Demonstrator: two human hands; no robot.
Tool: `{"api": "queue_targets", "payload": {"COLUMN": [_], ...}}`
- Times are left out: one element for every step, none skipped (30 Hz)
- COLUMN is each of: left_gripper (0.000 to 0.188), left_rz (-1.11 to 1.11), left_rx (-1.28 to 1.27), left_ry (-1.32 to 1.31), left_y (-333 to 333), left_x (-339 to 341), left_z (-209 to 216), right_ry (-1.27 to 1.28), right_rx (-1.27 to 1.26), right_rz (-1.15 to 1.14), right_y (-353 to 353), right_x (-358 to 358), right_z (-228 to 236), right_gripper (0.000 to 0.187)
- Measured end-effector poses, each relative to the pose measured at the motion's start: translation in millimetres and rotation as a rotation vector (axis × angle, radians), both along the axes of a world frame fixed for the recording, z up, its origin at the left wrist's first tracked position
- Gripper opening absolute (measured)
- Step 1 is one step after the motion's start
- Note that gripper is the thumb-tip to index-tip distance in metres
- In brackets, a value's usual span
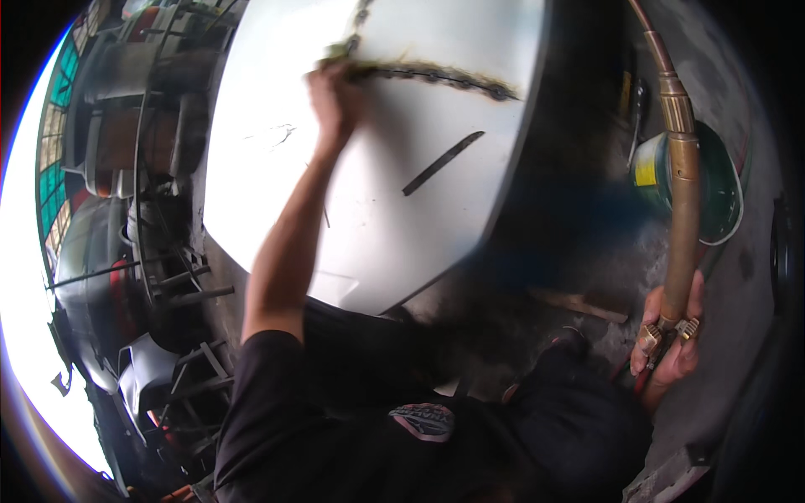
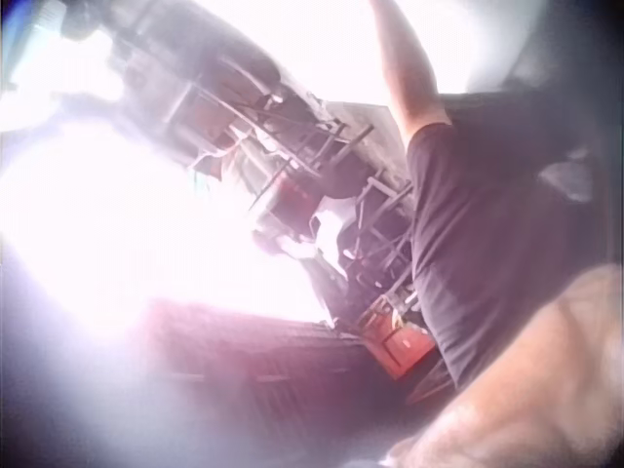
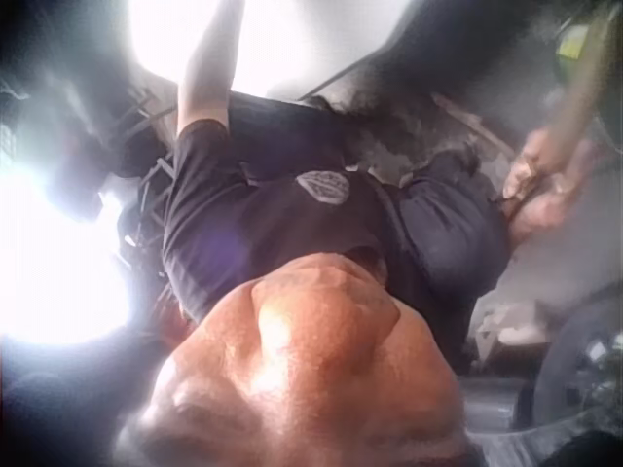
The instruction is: Welding a seam on a white car hood using a blowtorch and filler rod.
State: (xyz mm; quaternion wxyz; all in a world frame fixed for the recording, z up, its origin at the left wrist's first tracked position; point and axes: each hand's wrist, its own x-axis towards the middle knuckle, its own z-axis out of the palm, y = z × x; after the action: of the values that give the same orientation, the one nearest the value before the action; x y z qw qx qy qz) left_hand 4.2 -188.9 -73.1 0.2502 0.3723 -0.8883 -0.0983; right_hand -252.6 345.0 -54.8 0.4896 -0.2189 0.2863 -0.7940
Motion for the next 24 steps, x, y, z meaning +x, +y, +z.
{"api": "queue_targets", "payload": {"left_gripper": [0.032,0.033,0.033,0.031,0.031,0.031,0.027,0.024,0.023,0.023,0.022,0.022,0.022,0.021,0.021,0.022,0.020,0.020,0.032,0.031,0.028,0.029,0.032,0.034], "left_rz": [-0.042,-0.211,-0.345,-0.587,-0.623,-0.662,-0.577,-0.492,-0.291,-0.089,0.039,0.170,0.172,0.157,0.144,-0.034,-0.181,-0.268,-0.512,-0.663,-0.687,-0.639,-0.635,-0.625], "left_rx": [-0.098,-0.461,-0.228,-0.165,-0.187,-0.202,-0.210,-0.211,-0.302,-0.394,-0.306,-0.215,-0.220,-0.142,-0.065,-0.268,-0.247,-0.252,-0.124,-0.015,0.075,0.064,0.078,0.094], "left_ry": [-0.025,0.137,0.070,0.027,0.032,0.042,0.042,0.052,0.012,-0.025,-0.088,-0.151,-0.147,-0.078,-0.008,0.059,0.079,0.129,-0.035,0.032,0.031,-0.004,-0.007,-0.016], "left_y": [11.5,59.1,107.6,130.0,120.8,104.1,63.3,25.4,9.3,-7.1,-28.8,-37.1,-36.6,-24.3,-10.4,12.0,37.7,70.7,104.3,128.9,143.0,162.9,170.8,174.1], "left_x": [-9.6,-42.8,-81.1,-98.6,-92.0,-85.0,-61.9,-42.7,-23.0,-6.6,13.1,23.7,26.3,19.0,9.0,-11.8,-32.2,-50.6,-74.8,-93.5,-92.6,-84.2,-69.7,-52.0], "left_z": [-32.1,-49.3,-39.4,-27.0,-24.2,-26.5,-28.8,-22.6,-10.9,0.8,8.6,14.7,8.3,2.1,-6.0,-16.6,-20.2,-25.4,-10.0,13.0,24.0,45.0,55.2,64.4], "right_ry": [-0.015,-0.014,-0.015,-0.015,-0.014,0.028,0.068,0.078,0.083,0.091,0.095,0.091,0.087,0.093,0.076,0.056,0.041,0.014,0.015,0.044,0.058,0.069,0.070,0.059], "right_rx": [-0.022,-0.023,0.015,0.034,0.026,0.030,0.026,0.029,0.040,0.046,0.040,0.045,0.049,0.049,0.035,0.015,-0.004,-0.032,-0.030,-0.017,-0.048,-0.064,-0.057,-0.050], "right_rz": [0.021,0.032,0.007,-0.014,-0.003,0.013,0.025,0.029,0.014,-0.003,-0.006,-0.014,-0.022,-0.023,-0.020,-0.007,0.014,0.039,0.043,0.036,0.066,0.081,0.071,0.056], "right_y": [-6.8,-8.4,-4.0,-5.0,-4.8,-3.0,-4.4,-4.4,-3.2,-3.8,-4.6,-4.9,-5.5,-6.8,-9.0,-13.3,-19.3,-26.6,-28.6,-25.2,-22.6,-16.0,-11.8,-8.2], "right_x": [0.9,2.0,4.0,4.9,6.6,7.0,9.2,0.3,0.9,1.7,2.5,2.4,2.6,3.3,4.4,6.1,8.2,10.9,9.9,7.9,7.1,6.1,7.8,9.6], "right_z": [-2.1,-1.4,1.6,3.2,5.7,8.0,9.5,16.7,17.5,17.2,17.2,16.8,16.9,17.8,19.1,20.2,15.0,9.4,10.9,18.5,16.7,15.2,16.8,19.1], "right_gripper": [0.088,0.088,0.088,0.087,0.087,0.087,0.087,0.087,0.086,0.086,0.086,0.086,0.086,0.086,0.086,0.086,0.086,0.086,0.086,0.086,0.086,0.087,0.087,0.087]}}
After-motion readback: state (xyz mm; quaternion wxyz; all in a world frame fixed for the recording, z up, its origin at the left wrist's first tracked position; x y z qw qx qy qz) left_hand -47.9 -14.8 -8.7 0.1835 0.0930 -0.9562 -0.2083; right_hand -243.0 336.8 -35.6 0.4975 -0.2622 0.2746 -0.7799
